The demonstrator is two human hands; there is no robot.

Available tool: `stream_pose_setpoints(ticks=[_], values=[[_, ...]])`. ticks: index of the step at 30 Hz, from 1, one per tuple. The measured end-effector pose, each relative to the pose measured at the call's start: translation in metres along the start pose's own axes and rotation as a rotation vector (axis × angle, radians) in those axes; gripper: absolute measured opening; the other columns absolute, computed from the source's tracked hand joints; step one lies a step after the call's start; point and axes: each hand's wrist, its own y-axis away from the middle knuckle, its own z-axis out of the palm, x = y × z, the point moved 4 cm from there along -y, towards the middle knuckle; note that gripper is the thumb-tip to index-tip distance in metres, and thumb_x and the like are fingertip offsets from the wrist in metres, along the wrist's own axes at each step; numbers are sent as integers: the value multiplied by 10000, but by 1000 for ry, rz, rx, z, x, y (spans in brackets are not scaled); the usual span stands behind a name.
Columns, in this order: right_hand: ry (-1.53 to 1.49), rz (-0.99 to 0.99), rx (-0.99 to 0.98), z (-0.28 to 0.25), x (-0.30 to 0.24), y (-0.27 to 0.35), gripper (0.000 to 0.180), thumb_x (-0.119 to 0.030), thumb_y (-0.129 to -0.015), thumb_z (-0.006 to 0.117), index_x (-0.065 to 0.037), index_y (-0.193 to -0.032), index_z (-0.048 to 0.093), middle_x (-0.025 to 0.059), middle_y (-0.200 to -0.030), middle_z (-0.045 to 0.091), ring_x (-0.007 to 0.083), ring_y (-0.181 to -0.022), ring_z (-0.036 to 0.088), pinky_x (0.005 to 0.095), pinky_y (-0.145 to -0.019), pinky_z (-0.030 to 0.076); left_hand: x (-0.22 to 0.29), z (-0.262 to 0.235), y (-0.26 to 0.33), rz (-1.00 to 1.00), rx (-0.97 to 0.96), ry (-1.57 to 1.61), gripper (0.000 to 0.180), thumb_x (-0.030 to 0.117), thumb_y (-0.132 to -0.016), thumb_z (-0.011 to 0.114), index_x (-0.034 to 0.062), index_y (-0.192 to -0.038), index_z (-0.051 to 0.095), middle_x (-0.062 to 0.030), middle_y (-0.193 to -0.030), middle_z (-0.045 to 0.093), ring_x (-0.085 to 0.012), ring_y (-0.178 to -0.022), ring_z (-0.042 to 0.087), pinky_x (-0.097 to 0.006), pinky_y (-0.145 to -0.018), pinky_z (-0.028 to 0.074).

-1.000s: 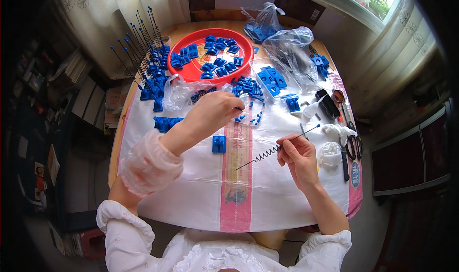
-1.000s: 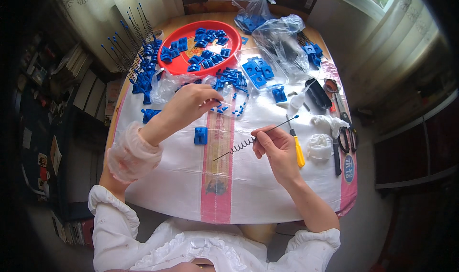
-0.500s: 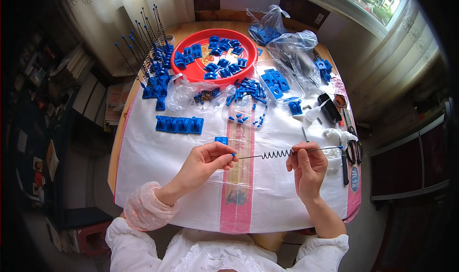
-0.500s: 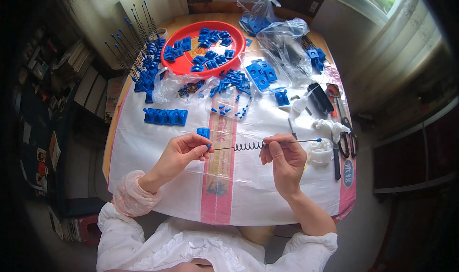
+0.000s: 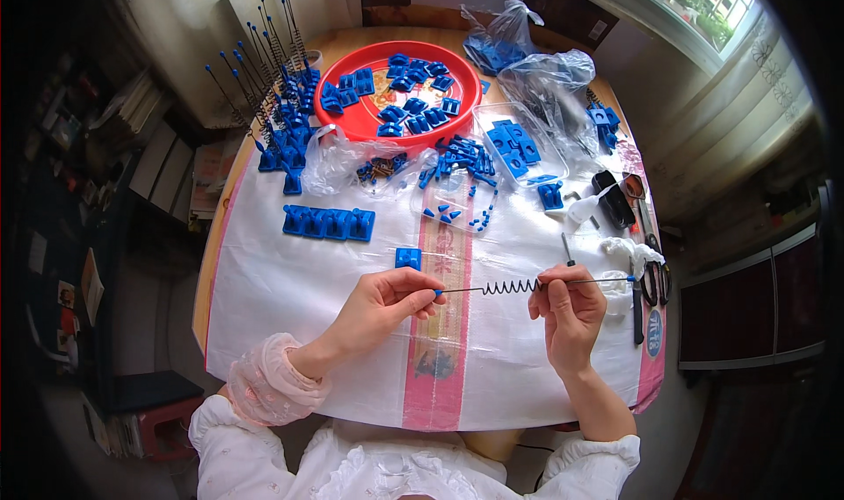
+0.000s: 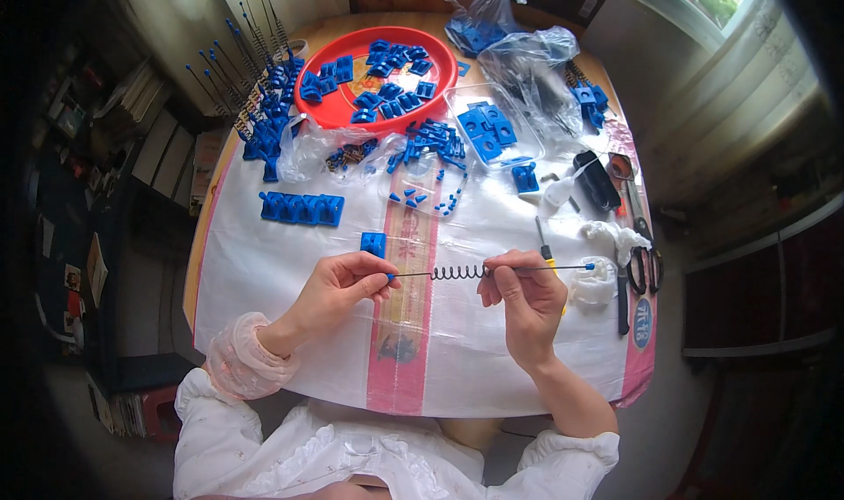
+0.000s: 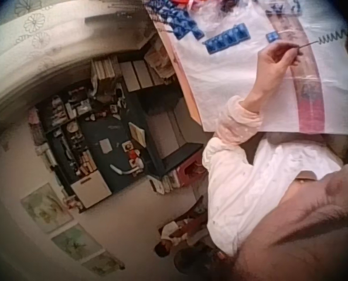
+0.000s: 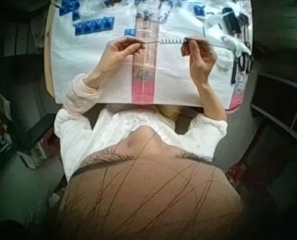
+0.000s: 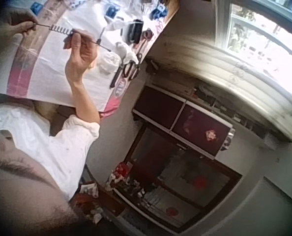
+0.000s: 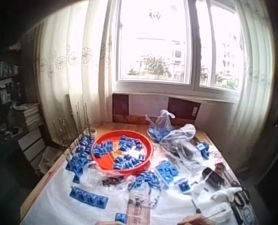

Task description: Assembling small blue plastic fixture components by inserting a metal rod and attaching a spring.

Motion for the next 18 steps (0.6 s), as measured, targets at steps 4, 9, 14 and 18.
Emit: stream_pose_setpoints(ticks=[4, 9, 14, 18], values=[[27, -16, 24, 1, -3, -1, 77, -10, -974, 560, 44, -983, 613, 83, -812, 594, 125, -649, 564, 251, -571, 458, -2, 1, 1, 6, -9, 20, 209, 88, -969, 611, -5, -1151, 652, -72, -1010, 708, -88, -883, 652, -223, -799, 531], [70, -51, -2, 2, -3, 1, 64, 5, -969, 563, 46, -989, 608, 95, -833, 606, 128, -666, 576, 248, -587, 466, -2, 1, 5, 47, 6, 43, 203, 69, -966, 608, -13, -1147, 653, -71, -1006, 705, -84, -862, 643, -223, -793, 532], [143, -93, -41, 5, -4, 5, 54, 23, -957, 575, 55, -991, 602, 104, -838, 612, 126, -684, 583, 238, -604, 471, 0, 0, 8, 116, 67, -44, 191, 56, -950, 627, -13, -1123, 670, -65, -996, 706, -83, -850, 646, -224, -779, 538], [212, -65, -114, 10, 6, 10, 62, 42, -938, 592, 68, -990, 614, 100, -825, 615, 124, -705, 595, 229, -607, 468, 1, 7, 14, 167, 49, -125, 181, 7, -913, 654, -22, -1091, 673, -63, -977, 697, -92, -844, 657, -229, -780, 548]])
